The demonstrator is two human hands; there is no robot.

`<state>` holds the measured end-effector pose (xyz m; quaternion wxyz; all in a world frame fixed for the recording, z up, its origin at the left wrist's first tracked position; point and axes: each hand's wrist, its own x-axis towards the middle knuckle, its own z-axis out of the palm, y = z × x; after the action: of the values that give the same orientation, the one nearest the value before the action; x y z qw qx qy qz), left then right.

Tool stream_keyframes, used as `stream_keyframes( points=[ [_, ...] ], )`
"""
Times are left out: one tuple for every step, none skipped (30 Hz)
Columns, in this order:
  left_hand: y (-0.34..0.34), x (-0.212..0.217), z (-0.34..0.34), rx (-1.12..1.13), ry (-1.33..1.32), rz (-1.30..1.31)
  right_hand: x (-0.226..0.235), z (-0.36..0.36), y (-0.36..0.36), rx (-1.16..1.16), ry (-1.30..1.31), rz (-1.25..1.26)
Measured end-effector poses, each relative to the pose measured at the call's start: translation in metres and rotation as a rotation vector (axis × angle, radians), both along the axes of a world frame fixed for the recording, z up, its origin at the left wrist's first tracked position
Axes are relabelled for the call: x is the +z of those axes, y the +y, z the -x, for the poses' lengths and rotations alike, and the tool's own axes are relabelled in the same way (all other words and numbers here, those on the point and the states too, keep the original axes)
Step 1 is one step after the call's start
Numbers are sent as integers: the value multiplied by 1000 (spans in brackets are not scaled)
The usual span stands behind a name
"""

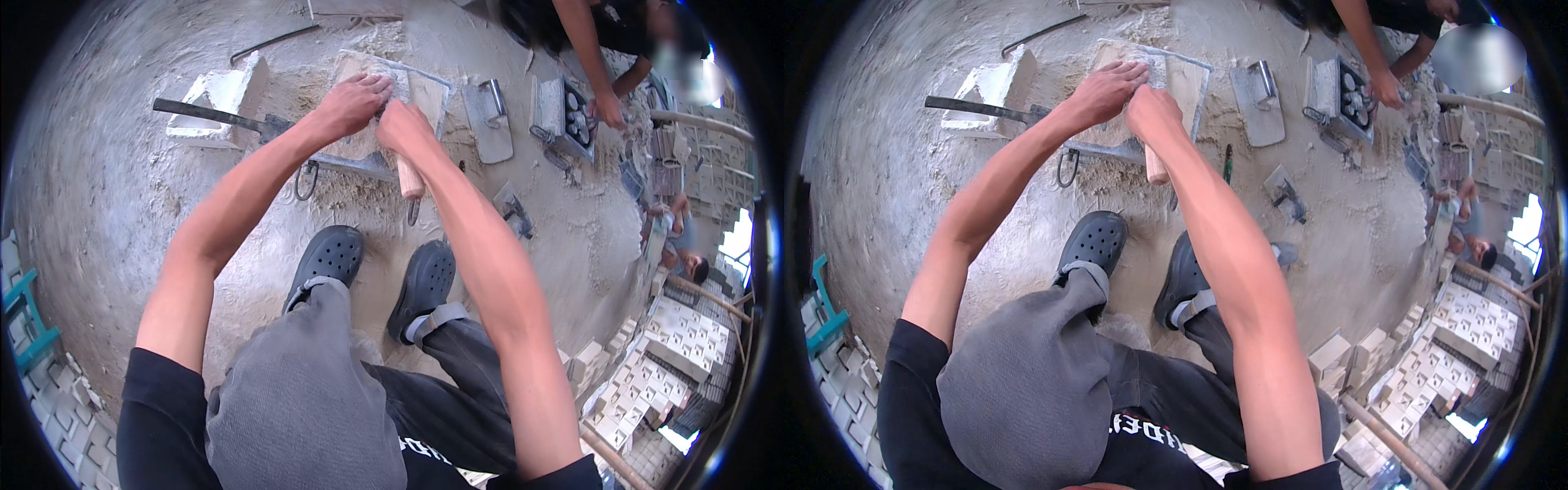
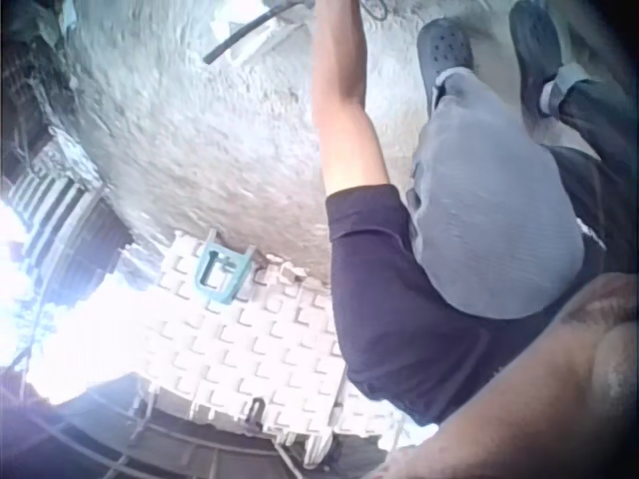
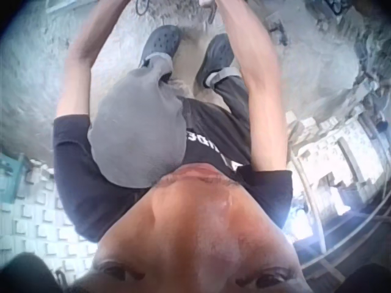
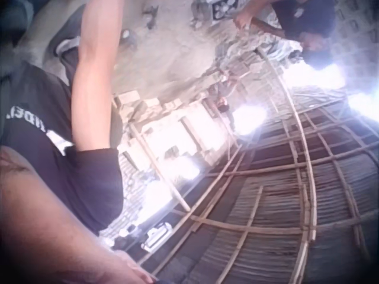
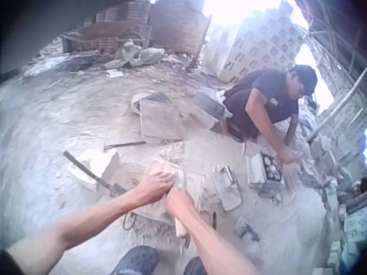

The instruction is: The person fills a star-shaped mold with a light-colored powder using a small trowel and their hands. The person then scrapes off excess material with a flat tool, presses the material down firmly by hand, and carefully removes a tile from a separate frame.

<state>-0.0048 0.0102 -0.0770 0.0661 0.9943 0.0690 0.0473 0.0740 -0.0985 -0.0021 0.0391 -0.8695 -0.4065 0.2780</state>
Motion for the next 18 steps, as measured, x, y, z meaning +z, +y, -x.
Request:
stream_keyframes(
  points=[
    [-2,0,0,-3,5,5,-1,-1,0,-2,13,12],
    [-2,1,0,-5,9,10,-1,-3,0,-2,4,44],
    [-3,1,-1,-6,12,15,-1,-5,1,-2,-5,77],
    [-2,1,-2,-7,41,22,-1,-2,2,7,-9,105],
    [-5,1,-2,1,72,20,-1,1,0,13,7,117],
    [-10,0,-1,11,103,18,-1,3,-3,19,22,129],
    [-13,2,-2,17,125,15,0,1,-5,22,28,140],
    [-15,3,-1,14,124,30,0,2,-8,9,36,133],
    [-18,4,1,10,123,44,-1,4,-11,-3,45,126],
    [-20,6,4,9,124,57,1,7,-12,-12,56,117],
    [-23,8,7,8,133,44,3,9,-14,-5,57,119],
    [-26,9,10,5,142,30,4,12,-19,2,58,122],
    [-29,10,12,1,148,15,5,13,-23,6,56,124],
    [-33,10,14,7,134,19,6,15,-26,22,60,120],
    [-37,10,18,11,120,23,6,17,-30,38,64,116],
    [-41,10,22,15,107,27,8,20,-33,53,68,112],
    [-43,11,25,9,104,31,9,23,-37,44,68,105],
    [-46,11,28,2,101,36,10,27,-41,34,68,99]
  ],
)
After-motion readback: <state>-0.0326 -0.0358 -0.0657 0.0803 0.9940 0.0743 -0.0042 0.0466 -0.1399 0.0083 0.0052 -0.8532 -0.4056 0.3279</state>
